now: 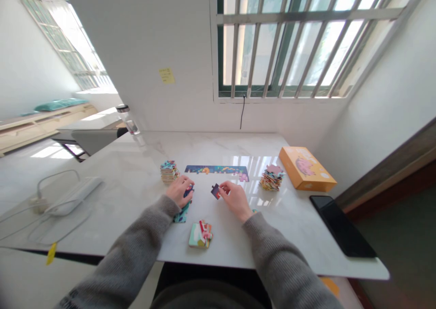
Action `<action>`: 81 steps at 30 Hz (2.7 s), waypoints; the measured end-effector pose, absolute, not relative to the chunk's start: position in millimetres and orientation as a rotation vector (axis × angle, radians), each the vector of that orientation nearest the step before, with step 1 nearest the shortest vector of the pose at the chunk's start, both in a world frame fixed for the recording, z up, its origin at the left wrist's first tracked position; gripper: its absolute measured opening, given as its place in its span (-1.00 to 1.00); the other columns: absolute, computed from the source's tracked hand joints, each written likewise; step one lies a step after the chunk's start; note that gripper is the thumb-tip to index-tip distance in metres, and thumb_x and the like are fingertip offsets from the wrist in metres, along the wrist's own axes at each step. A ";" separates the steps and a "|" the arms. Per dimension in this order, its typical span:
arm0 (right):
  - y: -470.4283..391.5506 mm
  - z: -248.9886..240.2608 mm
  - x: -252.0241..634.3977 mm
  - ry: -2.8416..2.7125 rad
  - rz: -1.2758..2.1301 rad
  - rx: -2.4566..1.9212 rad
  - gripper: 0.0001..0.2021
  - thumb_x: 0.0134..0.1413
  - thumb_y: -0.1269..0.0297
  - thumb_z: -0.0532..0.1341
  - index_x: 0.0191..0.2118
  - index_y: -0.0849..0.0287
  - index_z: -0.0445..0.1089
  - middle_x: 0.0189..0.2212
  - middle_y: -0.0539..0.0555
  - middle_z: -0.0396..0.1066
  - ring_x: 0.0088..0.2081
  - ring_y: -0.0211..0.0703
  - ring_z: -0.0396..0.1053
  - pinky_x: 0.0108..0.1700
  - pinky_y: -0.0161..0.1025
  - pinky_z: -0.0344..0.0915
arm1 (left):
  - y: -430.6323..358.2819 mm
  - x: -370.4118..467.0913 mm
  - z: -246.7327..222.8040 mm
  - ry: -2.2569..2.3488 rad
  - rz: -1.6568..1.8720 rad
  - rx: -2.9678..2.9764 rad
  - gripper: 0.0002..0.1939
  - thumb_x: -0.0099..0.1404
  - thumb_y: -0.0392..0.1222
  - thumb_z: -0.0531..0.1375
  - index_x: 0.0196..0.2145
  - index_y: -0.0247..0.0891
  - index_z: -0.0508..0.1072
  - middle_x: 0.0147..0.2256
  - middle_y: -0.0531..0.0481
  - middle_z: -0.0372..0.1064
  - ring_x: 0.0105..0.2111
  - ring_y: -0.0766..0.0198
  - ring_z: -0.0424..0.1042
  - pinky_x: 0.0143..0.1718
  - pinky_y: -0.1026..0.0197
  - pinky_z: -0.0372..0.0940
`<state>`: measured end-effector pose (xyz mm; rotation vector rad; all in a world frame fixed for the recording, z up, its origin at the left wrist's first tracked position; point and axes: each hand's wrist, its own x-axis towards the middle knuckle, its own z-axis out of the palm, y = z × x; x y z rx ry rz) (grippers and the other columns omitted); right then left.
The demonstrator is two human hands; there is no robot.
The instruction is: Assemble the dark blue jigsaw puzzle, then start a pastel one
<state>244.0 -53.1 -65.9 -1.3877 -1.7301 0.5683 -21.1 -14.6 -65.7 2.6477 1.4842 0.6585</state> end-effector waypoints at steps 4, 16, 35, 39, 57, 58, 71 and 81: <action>-53.2 -65.0 247.8 -1.692 0.594 -1.473 -0.87 0.18 0.22 0.18 -0.30 0.08 0.46 -0.42 0.04 0.57 -0.35 -0.08 0.53 -0.22 -0.16 0.36 | -24.2 -24.6 -66.3 1.675 0.478 2.643 -0.68 0.24 0.01 0.20 -0.10 -0.17 0.44 -0.12 -0.17 0.29 -0.08 -0.09 0.33 -0.05 -0.12 0.28; -59.9 -58.2 257.9 -2.214 0.261 -1.337 -0.78 0.13 0.52 0.16 -0.18 0.14 0.47 -0.14 0.13 0.44 -0.06 -0.02 0.31 0.04 -0.11 0.25 | -13.6 -9.7 -74.0 1.186 0.542 2.655 -0.67 0.20 -0.25 0.21 -0.05 -0.22 0.46 -0.02 -0.18 0.29 0.00 -0.02 0.30 0.09 -0.06 0.29; -44.1 -63.8 264.5 -2.172 0.577 -1.416 -0.52 0.06 0.36 0.33 0.14 0.21 0.37 -0.13 0.13 0.29 -0.16 -0.13 0.34 -0.06 -0.22 0.31 | -10.0 -7.6 -89.9 0.948 0.880 2.467 -0.78 0.21 -0.33 0.19 -0.17 -0.23 0.51 -0.07 -0.13 0.36 -0.02 0.06 0.32 0.15 -0.08 0.25; -27.0 -61.7 260.9 -2.071 0.701 -1.483 -0.78 0.15 0.35 0.23 -0.09 0.22 0.48 -0.42 -0.02 0.33 -0.41 -0.25 0.28 -0.31 -0.32 0.21 | -9.1 -8.4 -88.5 0.937 0.865 2.452 -0.80 0.24 -0.33 0.18 -0.18 -0.23 0.52 -0.08 -0.14 0.39 -0.02 0.06 0.34 0.14 -0.08 0.27; 22.9 -58.1 211.2 -2.136 0.555 -1.547 -0.75 0.23 0.38 0.17 -0.03 0.20 0.50 -0.31 0.11 0.53 -0.21 -0.07 0.42 -0.07 -0.20 0.26 | 0.9 -18.1 -90.3 1.101 0.772 2.569 -0.78 0.26 -0.27 0.16 -0.17 -0.22 0.56 -0.18 -0.12 0.43 -0.13 0.07 0.34 0.00 -0.01 0.29; 20.5 -57.9 211.8 -2.144 0.532 -1.554 -0.73 0.22 0.37 0.20 0.01 0.21 0.48 -0.31 0.11 0.51 -0.18 -0.05 0.41 -0.04 -0.17 0.25 | 0.4 -17.9 -90.2 1.107 0.764 2.572 -0.77 0.25 -0.27 0.16 -0.16 -0.22 0.55 -0.17 -0.12 0.43 -0.12 0.06 0.34 0.00 -0.01 0.29; -41.7 -44.2 220.2 -2.566 0.132 -1.359 -0.58 0.27 0.37 0.16 0.22 0.00 0.36 0.03 0.21 0.37 0.06 0.05 0.26 0.11 -0.05 0.20 | -3.6 -14.0 -99.9 1.199 0.665 2.589 -0.51 0.28 -0.20 0.17 0.17 -0.05 0.43 0.15 -0.04 0.39 -0.02 0.01 0.25 0.08 -0.08 0.19; -43.6 -43.6 221.6 -2.583 0.109 -1.406 -0.60 0.30 0.35 0.13 0.21 -0.02 0.38 0.07 0.23 0.36 0.08 0.10 0.26 0.08 0.00 0.21 | -6.5 -13.9 -98.1 1.204 0.597 2.614 -0.46 0.29 -0.15 0.19 0.23 0.02 0.38 0.17 -0.04 0.34 0.05 -0.04 0.22 0.08 -0.11 0.16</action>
